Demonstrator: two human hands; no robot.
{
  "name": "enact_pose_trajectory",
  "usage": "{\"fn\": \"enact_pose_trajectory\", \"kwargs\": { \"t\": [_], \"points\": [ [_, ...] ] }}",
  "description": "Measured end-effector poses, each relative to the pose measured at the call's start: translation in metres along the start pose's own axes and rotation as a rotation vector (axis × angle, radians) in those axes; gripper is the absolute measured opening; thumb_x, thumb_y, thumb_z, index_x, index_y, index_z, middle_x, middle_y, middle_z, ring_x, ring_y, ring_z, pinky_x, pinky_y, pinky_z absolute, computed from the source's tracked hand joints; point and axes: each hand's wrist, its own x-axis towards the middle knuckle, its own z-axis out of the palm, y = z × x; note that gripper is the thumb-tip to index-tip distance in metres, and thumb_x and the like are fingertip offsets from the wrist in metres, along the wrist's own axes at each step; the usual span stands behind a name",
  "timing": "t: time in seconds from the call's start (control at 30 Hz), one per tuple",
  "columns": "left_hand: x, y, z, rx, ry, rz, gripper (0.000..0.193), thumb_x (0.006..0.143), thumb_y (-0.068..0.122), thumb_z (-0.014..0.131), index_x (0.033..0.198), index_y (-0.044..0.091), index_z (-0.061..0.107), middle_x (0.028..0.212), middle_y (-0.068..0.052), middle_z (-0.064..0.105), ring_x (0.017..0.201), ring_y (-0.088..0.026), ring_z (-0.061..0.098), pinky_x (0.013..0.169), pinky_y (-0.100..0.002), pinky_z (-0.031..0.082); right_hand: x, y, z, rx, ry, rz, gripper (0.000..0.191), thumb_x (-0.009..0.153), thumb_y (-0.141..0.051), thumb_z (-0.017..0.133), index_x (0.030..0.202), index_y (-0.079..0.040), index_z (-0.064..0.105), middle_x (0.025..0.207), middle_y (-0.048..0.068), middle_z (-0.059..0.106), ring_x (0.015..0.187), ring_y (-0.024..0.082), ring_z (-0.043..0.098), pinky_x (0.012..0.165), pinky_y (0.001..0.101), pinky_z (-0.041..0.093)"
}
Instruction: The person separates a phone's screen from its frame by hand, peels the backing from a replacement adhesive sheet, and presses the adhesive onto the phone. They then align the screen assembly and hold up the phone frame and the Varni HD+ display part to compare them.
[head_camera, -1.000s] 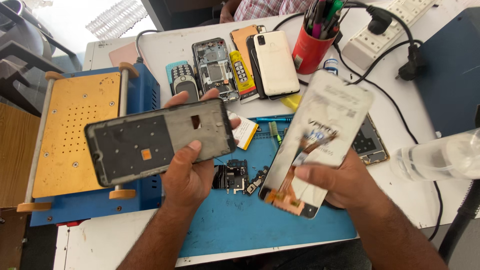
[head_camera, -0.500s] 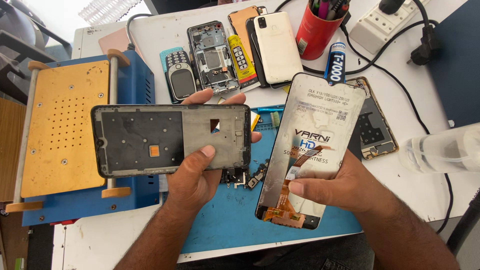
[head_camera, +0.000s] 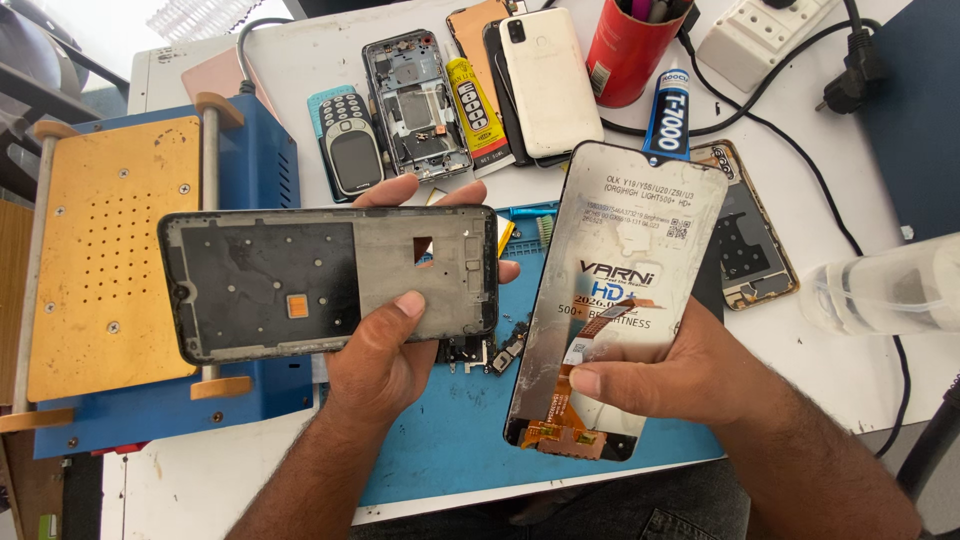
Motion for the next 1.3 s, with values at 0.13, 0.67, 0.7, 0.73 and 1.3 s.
{"fn": "enact_pose_trajectory", "kwargs": {
  "t": [0.13, 0.67, 0.7, 0.73, 1.3],
  "points": [
    [-0.0001, -0.0014, -0.0005, 0.012, -0.004, 0.003, 0.078, 0.092, 0.02, 0.072, 0.157, 0.008, 0.03, 0.159, -0.04, 0.042, 0.143, -0.043, 0.054, 0.117, -0.066, 0.054, -0.0012, 0.0006, -0.0002, 0.006, 0.012, 0.032, 0.089, 0.069, -0.021, 0.085, 0.146, 0.002, 0.047, 0.125, 0.026, 0.073, 0.117, 0.031, 0.072, 0.097, 0.0497, 0.061],
    [0.0005, -0.0027, -0.0022, 0.008, -0.001, -0.013, 0.078, 0.094, 0.018, 0.074, 0.157, 0.007, 0.029, 0.16, -0.04, 0.04, 0.142, -0.044, 0.055, 0.115, -0.066, 0.056, 0.0007, 0.0036, -0.0019, -0.028, -0.009, 0.034, 0.086, 0.071, -0.024, 0.085, 0.145, 0.005, 0.051, 0.124, 0.026, 0.074, 0.116, 0.03, 0.072, 0.096, 0.0462, 0.061],
    [0.0005, -0.003, -0.0025, 0.011, 0.0, -0.012, 0.077, 0.096, 0.018, 0.075, 0.157, 0.007, 0.029, 0.16, -0.04, 0.04, 0.142, -0.044, 0.055, 0.115, -0.066, 0.056, 0.0013, 0.003, -0.0014, -0.033, -0.006, 0.038, 0.086, 0.071, -0.024, 0.084, 0.145, 0.005, 0.051, 0.124, 0.026, 0.074, 0.116, 0.03, 0.072, 0.096, 0.0458, 0.061],
    [0.0006, -0.003, -0.0027, 0.009, -0.004, -0.013, 0.078, 0.094, 0.019, 0.074, 0.157, 0.007, 0.029, 0.16, -0.04, 0.04, 0.142, -0.044, 0.055, 0.115, -0.066, 0.056, 0.002, 0.0024, -0.0009, -0.04, 0.001, 0.031, 0.087, 0.071, -0.024, 0.084, 0.145, 0.005, 0.05, 0.124, 0.026, 0.073, 0.116, 0.03, 0.071, 0.096, 0.0463, 0.06],
    [0.0003, -0.0039, -0.0044, -0.002, -0.01, -0.029, 0.081, 0.092, 0.022, 0.074, 0.158, 0.007, 0.029, 0.161, -0.04, 0.039, 0.142, -0.044, 0.055, 0.115, -0.066, 0.056, 0.0046, 0.0008, 0.0023, -0.061, 0.015, -0.005, 0.089, 0.071, -0.025, 0.084, 0.146, 0.003, 0.046, 0.126, 0.027, 0.071, 0.118, 0.031, 0.069, 0.096, 0.0493, 0.061]
  ]
}}
